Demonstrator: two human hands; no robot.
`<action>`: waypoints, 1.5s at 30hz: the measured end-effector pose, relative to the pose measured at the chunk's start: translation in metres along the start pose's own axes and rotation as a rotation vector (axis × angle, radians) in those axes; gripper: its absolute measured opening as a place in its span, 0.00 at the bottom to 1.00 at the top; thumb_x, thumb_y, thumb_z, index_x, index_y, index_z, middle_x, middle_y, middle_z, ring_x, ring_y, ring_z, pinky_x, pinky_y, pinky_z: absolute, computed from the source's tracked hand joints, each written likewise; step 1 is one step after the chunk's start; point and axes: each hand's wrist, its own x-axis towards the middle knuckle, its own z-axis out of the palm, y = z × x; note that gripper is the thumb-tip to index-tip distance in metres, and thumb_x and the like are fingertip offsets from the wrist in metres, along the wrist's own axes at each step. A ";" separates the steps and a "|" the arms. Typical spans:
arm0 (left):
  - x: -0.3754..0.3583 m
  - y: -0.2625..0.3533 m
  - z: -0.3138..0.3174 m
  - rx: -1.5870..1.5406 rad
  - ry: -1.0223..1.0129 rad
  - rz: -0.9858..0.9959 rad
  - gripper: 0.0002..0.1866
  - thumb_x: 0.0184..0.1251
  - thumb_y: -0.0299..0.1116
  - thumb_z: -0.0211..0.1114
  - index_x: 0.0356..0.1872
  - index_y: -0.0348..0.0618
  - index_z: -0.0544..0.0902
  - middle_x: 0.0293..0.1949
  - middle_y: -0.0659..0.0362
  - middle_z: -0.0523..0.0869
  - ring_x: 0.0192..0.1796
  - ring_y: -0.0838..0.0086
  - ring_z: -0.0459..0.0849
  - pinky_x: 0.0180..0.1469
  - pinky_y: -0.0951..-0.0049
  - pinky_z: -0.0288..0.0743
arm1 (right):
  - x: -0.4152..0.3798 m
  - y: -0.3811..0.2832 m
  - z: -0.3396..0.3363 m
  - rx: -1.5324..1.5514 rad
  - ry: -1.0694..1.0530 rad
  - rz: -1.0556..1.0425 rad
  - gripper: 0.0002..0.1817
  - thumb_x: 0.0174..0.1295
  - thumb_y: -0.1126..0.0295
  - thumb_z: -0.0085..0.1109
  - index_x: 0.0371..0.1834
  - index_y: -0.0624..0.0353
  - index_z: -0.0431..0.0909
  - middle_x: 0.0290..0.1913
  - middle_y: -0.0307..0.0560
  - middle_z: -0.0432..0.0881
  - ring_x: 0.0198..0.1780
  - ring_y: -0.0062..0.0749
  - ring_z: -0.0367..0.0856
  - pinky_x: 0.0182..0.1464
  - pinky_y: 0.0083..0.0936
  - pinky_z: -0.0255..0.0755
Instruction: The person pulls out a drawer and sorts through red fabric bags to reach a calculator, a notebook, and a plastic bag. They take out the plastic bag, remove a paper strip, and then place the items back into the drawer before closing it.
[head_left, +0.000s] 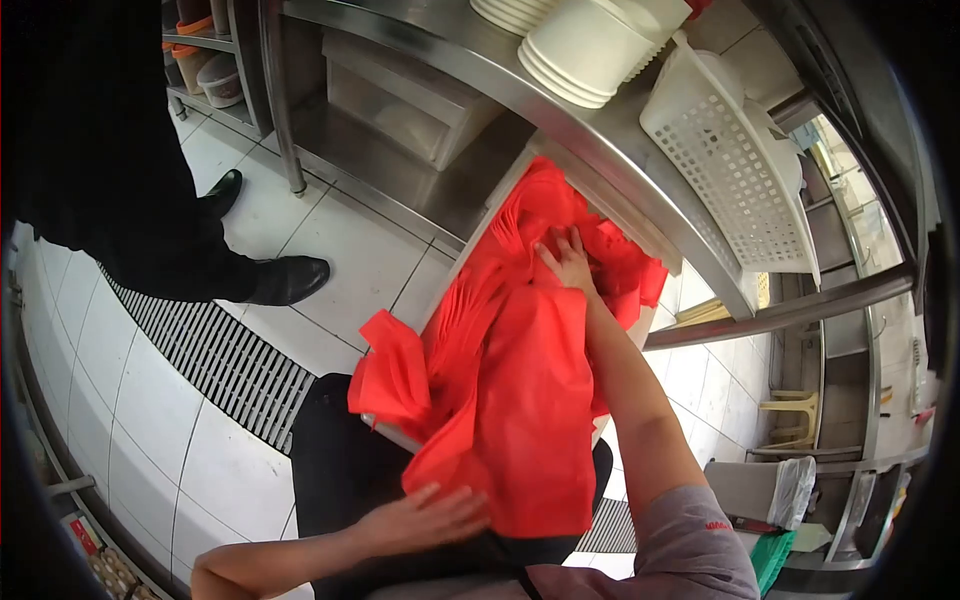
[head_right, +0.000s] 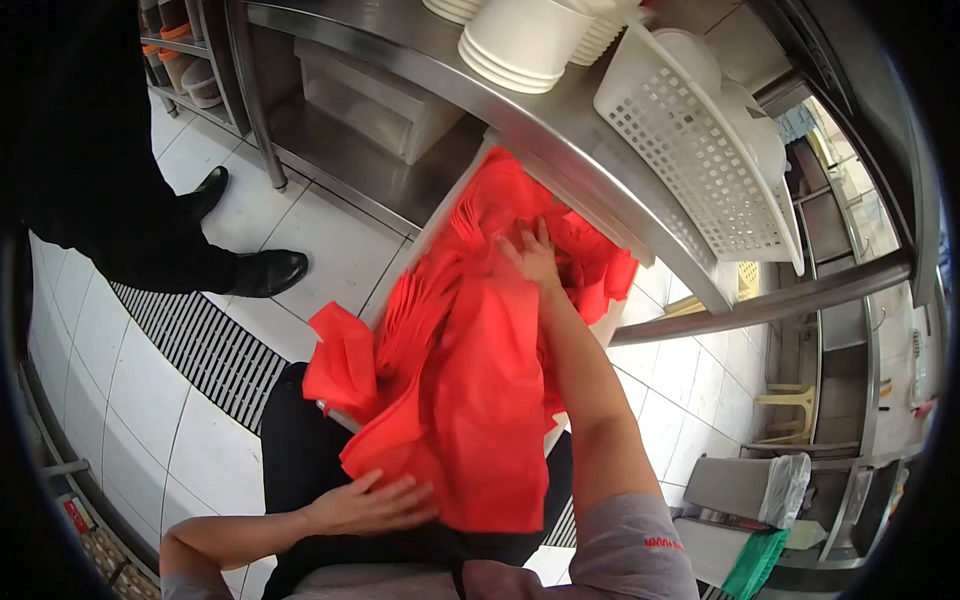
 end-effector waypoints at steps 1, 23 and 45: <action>-0.002 0.004 0.017 -0.014 -0.156 -0.139 0.26 0.57 0.39 0.50 0.60 0.62 0.65 0.60 0.63 0.68 0.59 0.65 0.68 0.59 0.63 0.62 | -0.003 -0.006 -0.007 -0.002 -0.002 0.008 0.33 0.57 0.42 0.45 0.60 0.52 0.66 0.68 0.55 0.52 0.69 0.58 0.44 0.67 0.44 0.45; 0.164 -0.150 0.046 -0.399 -0.703 -0.395 0.09 0.41 0.26 0.58 0.27 0.39 0.80 0.27 0.50 0.82 0.34 0.58 0.82 0.37 0.61 0.75 | -0.213 -0.145 -0.169 0.148 -0.092 0.005 0.35 0.50 0.43 0.56 0.59 0.49 0.67 0.63 0.59 0.59 0.65 0.61 0.54 0.61 0.53 0.55; 0.216 -0.226 0.048 0.198 -0.102 -0.566 0.31 0.46 0.39 0.67 0.55 0.42 0.70 0.58 0.50 0.68 0.62 0.56 0.63 0.63 0.59 0.57 | -0.121 0.007 -0.142 0.497 0.395 0.016 0.32 0.54 0.44 0.51 0.53 0.59 0.72 0.52 0.54 0.73 0.55 0.44 0.70 0.61 0.34 0.57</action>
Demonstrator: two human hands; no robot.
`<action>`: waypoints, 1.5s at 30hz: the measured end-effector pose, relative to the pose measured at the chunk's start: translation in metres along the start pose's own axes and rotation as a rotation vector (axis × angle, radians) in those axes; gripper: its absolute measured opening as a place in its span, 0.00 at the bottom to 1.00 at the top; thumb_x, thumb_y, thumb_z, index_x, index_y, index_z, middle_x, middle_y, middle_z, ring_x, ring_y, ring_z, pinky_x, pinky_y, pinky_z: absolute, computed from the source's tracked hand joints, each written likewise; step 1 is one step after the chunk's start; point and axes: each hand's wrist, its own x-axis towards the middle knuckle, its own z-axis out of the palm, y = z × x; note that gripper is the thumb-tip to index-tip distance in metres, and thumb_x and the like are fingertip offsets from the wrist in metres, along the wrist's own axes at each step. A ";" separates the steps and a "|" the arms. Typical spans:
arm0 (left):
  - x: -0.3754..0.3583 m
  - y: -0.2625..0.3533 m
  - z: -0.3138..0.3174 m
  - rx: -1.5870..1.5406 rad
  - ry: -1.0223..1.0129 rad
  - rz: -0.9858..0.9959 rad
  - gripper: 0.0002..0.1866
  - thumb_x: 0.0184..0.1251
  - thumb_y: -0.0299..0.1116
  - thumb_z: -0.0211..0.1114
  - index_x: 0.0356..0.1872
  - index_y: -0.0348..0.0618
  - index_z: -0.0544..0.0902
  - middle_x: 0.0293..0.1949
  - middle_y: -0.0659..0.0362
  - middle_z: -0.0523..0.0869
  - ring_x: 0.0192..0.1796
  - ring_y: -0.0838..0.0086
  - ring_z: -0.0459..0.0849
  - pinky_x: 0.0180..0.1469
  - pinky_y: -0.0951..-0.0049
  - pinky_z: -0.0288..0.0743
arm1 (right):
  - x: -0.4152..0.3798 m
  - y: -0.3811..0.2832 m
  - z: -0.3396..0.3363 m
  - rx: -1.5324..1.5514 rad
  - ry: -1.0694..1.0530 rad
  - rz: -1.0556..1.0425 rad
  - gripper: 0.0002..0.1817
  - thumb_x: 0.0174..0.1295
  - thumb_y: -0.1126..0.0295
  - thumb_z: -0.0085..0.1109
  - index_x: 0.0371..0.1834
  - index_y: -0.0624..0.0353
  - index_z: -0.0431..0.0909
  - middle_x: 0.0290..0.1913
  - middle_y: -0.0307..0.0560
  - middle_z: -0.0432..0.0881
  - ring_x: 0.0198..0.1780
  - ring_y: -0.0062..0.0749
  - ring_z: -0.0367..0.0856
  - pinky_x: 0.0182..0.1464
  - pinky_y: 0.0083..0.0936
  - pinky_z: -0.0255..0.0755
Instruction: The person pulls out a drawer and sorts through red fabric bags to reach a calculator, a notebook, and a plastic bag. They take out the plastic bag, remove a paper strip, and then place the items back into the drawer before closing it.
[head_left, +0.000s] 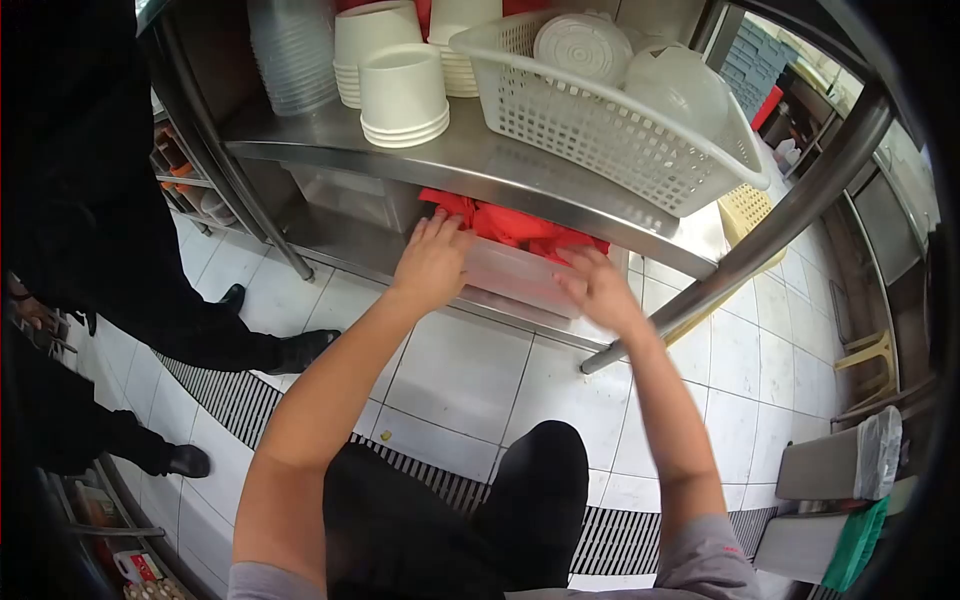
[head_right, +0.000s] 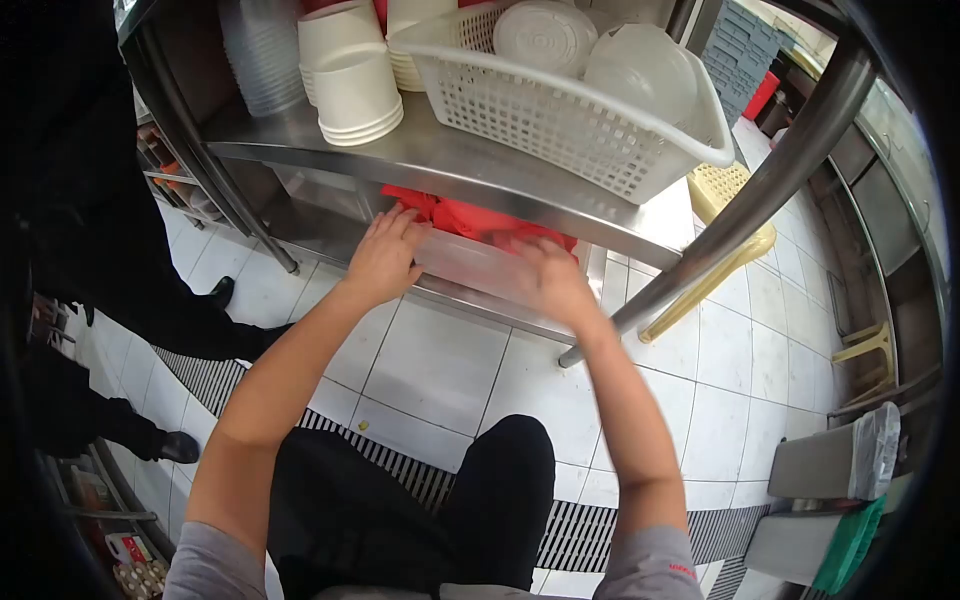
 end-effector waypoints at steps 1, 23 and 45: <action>0.000 -0.002 0.001 0.070 -0.050 -0.069 0.33 0.49 0.43 0.65 0.57 0.42 0.68 0.59 0.47 0.65 0.64 0.54 0.59 0.65 0.60 0.54 | -0.015 -0.009 0.008 0.007 0.000 -0.005 0.32 0.54 0.44 0.51 0.53 0.59 0.72 0.52 0.54 0.73 0.55 0.44 0.70 0.61 0.34 0.57; -0.049 -0.165 0.117 -1.339 0.475 -0.973 0.11 0.60 0.28 0.54 0.44 0.41 0.77 0.36 0.61 0.80 0.37 0.78 0.77 0.39 0.76 0.71 | 0.100 0.038 0.067 -0.630 0.282 -0.052 0.25 0.43 0.47 0.64 0.42 0.50 0.78 0.37 0.42 0.81 0.39 0.38 0.79 0.41 0.29 0.71; -0.069 -0.171 0.071 -2.068 0.475 -0.995 0.09 0.53 0.36 0.66 0.32 0.49 0.76 0.29 0.66 0.78 0.31 0.81 0.77 0.35 0.78 0.75 | 0.124 0.087 0.064 -0.344 0.018 -0.159 0.29 0.43 0.49 0.68 0.47 0.51 0.76 0.43 0.42 0.80 0.46 0.35 0.77 0.48 0.28 0.70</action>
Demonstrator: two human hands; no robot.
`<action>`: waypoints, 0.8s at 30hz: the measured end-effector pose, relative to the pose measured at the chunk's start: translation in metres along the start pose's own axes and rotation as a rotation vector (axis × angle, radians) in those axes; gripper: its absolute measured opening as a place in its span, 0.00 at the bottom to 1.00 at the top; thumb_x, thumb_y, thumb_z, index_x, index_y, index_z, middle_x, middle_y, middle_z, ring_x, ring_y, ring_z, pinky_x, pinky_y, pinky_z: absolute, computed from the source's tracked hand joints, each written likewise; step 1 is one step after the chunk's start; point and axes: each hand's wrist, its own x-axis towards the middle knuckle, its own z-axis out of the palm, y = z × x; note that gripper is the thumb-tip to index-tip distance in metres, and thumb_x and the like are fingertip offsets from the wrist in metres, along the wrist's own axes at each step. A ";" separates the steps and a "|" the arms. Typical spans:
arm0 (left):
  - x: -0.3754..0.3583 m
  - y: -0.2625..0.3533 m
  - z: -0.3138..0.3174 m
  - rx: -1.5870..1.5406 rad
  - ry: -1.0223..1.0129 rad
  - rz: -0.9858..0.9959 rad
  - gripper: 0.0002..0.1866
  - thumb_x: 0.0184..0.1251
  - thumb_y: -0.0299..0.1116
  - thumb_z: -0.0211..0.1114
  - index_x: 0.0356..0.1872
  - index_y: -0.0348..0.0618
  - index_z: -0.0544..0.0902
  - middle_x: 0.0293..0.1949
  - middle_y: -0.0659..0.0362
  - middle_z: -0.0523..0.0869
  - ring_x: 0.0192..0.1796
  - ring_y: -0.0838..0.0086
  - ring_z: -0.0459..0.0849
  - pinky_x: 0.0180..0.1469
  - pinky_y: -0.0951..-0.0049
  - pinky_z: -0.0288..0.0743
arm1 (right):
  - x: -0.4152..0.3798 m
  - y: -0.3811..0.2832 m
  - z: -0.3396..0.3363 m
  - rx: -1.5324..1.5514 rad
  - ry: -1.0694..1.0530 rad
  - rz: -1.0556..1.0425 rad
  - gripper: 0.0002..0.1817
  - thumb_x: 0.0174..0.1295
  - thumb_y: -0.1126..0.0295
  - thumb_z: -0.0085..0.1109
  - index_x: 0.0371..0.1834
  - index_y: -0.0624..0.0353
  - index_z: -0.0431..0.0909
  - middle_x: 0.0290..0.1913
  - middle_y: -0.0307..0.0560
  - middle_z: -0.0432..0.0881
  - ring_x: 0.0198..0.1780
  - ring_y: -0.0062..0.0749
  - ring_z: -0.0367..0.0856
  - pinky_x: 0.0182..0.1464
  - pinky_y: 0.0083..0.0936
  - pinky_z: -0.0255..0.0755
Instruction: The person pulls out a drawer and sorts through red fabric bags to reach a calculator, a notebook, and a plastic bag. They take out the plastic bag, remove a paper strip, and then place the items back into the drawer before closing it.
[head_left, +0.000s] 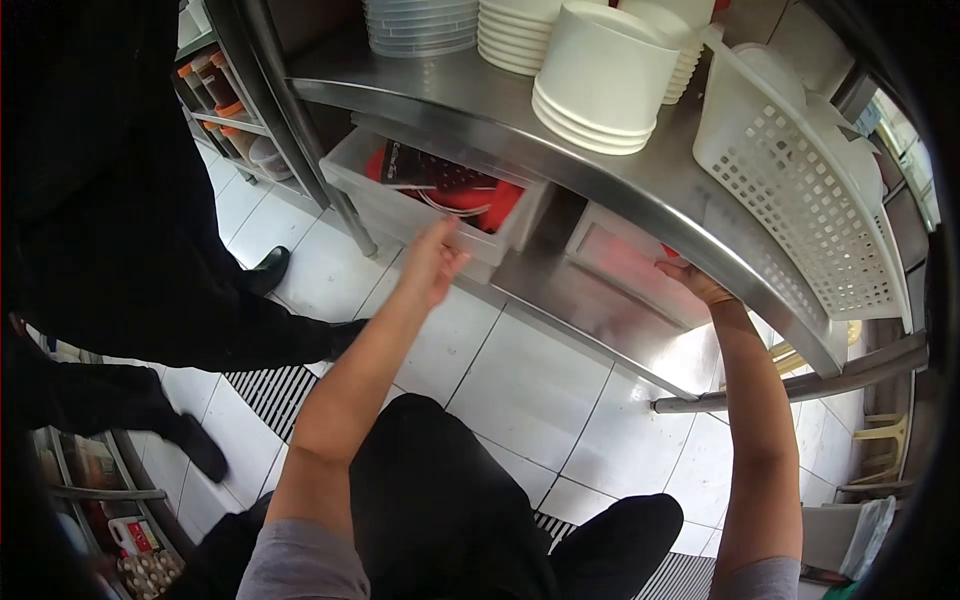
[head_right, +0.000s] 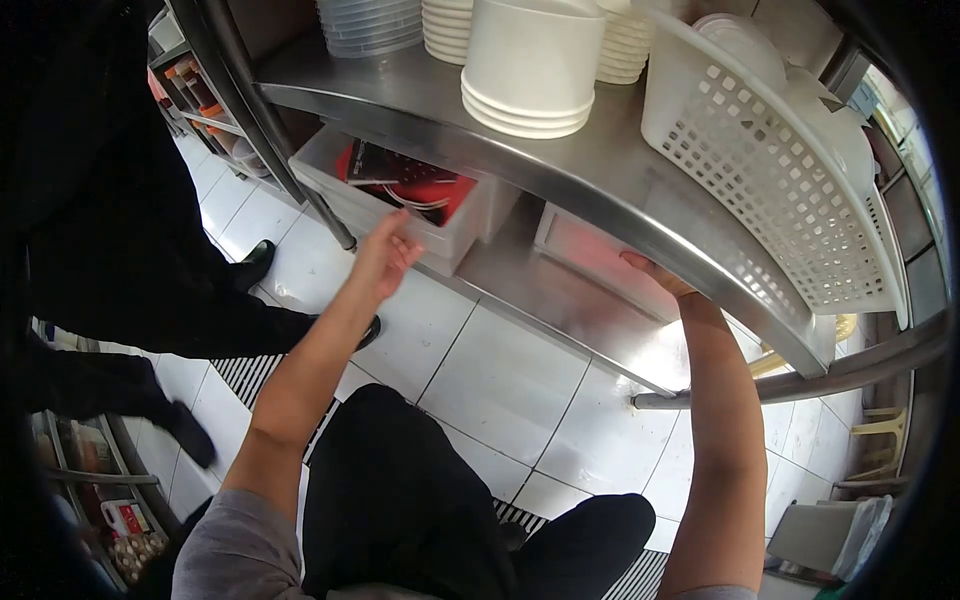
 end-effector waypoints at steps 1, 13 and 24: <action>-0.011 -0.011 0.001 0.001 -0.058 -0.025 0.07 0.55 0.35 0.65 0.32 0.50 0.76 0.28 0.67 0.78 0.29 0.82 0.77 0.35 0.78 0.77 | 0.000 -0.005 -0.003 0.084 -0.087 0.122 0.30 0.43 0.47 0.67 0.48 0.51 0.75 0.43 0.42 0.80 0.46 0.34 0.77 0.48 0.28 0.70; -0.170 -0.046 -0.005 -0.066 0.055 -0.042 0.12 0.63 0.32 0.57 0.46 0.43 0.71 0.45 0.61 0.79 0.47 0.77 0.79 0.52 0.74 0.75 | 0.006 -0.016 -0.016 -0.174 -0.187 0.183 0.43 0.39 0.39 0.64 0.57 0.53 0.67 0.56 0.49 0.71 0.56 0.40 0.69 0.55 0.32 0.65; -0.222 -0.037 -0.036 -0.038 -0.029 -0.058 0.16 0.64 0.30 0.56 0.52 0.40 0.68 0.50 0.57 0.77 0.52 0.71 0.77 0.57 0.68 0.70 | 0.008 -0.043 -0.023 -0.558 -0.070 0.137 0.41 0.43 0.41 0.62 0.59 0.51 0.65 0.56 0.49 0.71 0.56 0.44 0.69 0.55 0.36 0.64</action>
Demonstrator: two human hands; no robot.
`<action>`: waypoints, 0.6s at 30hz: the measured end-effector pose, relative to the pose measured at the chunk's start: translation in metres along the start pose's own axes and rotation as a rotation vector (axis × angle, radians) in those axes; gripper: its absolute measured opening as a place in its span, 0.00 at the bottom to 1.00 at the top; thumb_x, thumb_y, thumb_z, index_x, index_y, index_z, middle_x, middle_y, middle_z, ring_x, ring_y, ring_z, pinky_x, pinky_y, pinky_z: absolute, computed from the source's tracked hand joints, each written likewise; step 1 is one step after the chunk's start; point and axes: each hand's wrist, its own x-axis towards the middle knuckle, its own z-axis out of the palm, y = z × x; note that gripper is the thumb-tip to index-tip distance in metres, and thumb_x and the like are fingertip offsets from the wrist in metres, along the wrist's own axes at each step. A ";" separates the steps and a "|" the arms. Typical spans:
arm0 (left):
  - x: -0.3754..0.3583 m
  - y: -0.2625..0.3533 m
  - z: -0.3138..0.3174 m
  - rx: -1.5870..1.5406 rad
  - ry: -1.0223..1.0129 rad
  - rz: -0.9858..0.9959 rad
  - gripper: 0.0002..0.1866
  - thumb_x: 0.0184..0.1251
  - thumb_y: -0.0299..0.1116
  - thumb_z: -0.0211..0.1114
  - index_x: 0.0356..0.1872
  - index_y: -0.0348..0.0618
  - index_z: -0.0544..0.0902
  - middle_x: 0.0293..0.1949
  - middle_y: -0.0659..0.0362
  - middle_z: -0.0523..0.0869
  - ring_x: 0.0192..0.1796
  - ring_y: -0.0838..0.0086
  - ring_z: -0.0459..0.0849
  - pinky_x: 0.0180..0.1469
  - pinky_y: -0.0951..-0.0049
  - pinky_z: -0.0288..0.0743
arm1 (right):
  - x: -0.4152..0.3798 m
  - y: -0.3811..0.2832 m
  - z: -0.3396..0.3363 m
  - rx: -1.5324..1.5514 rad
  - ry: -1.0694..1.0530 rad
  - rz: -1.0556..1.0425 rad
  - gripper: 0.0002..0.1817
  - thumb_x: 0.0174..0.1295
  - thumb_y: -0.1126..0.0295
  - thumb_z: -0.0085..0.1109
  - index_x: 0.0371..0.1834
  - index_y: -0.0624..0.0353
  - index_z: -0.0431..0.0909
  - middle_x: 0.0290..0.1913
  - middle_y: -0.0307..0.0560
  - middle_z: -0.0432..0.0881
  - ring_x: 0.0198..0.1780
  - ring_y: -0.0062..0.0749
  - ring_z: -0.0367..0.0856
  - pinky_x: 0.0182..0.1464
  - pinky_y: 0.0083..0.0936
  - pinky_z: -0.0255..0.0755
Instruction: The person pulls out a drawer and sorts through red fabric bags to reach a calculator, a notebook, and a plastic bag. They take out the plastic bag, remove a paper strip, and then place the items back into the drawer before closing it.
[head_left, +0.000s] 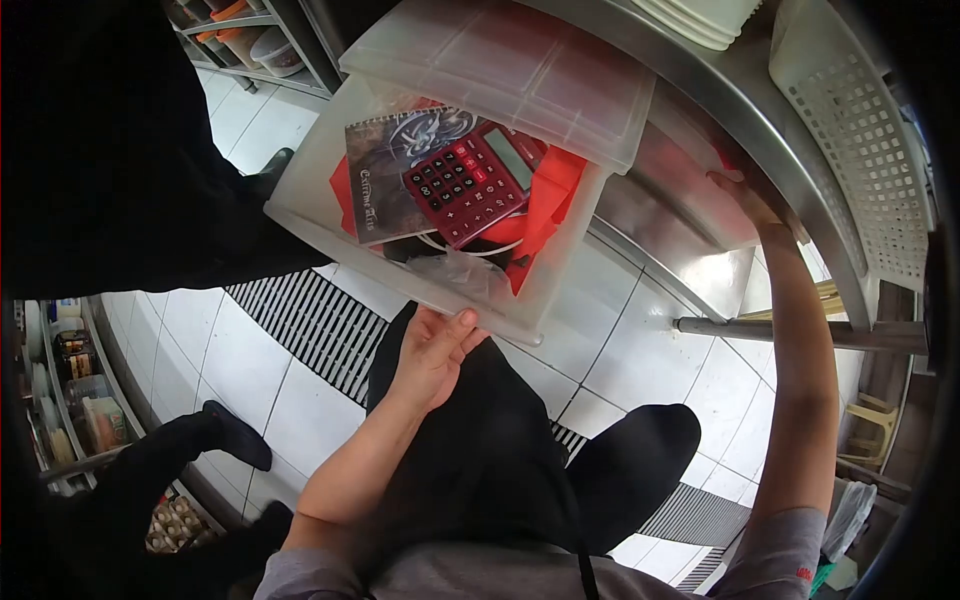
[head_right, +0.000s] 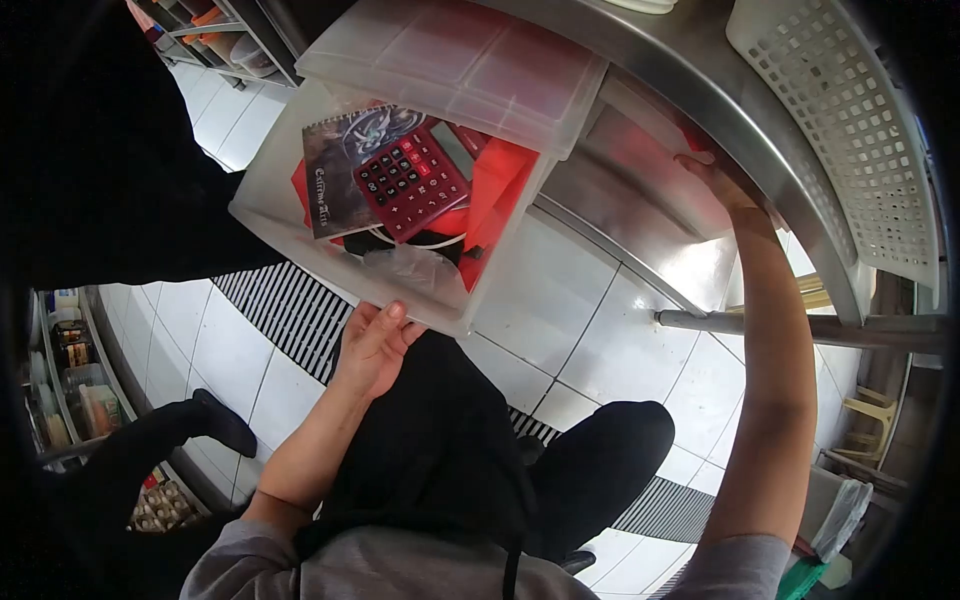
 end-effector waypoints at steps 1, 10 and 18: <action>0.001 0.001 0.000 0.004 0.003 -0.010 0.16 0.64 0.30 0.56 0.52 0.40 0.67 0.50 0.57 0.77 0.53 0.72 0.76 0.57 0.69 0.71 | -0.001 -0.009 -0.004 0.020 -0.182 0.135 0.39 0.45 0.42 0.60 0.59 0.51 0.66 0.56 0.51 0.71 0.56 0.44 0.70 0.55 0.34 0.65; -0.002 0.006 0.008 0.016 0.069 -0.058 0.19 0.60 0.33 0.62 0.49 0.44 0.66 0.46 0.64 0.74 0.49 0.79 0.74 0.53 0.73 0.69 | -0.032 -0.266 -0.112 0.607 -0.615 -0.812 0.16 0.49 0.71 0.57 0.45 0.53 0.75 0.38 0.47 0.75 0.40 0.41 0.77 0.40 0.33 0.72; 0.000 0.005 -0.001 0.014 0.056 -0.051 0.14 0.61 0.31 0.61 0.45 0.43 0.68 0.42 0.62 0.77 0.46 0.78 0.77 0.50 0.73 0.73 | -0.025 -0.196 -0.103 1.385 -0.405 -0.498 0.07 0.56 0.73 0.50 0.37 0.58 0.74 0.45 0.45 0.75 0.49 0.35 0.76 0.45 0.30 0.71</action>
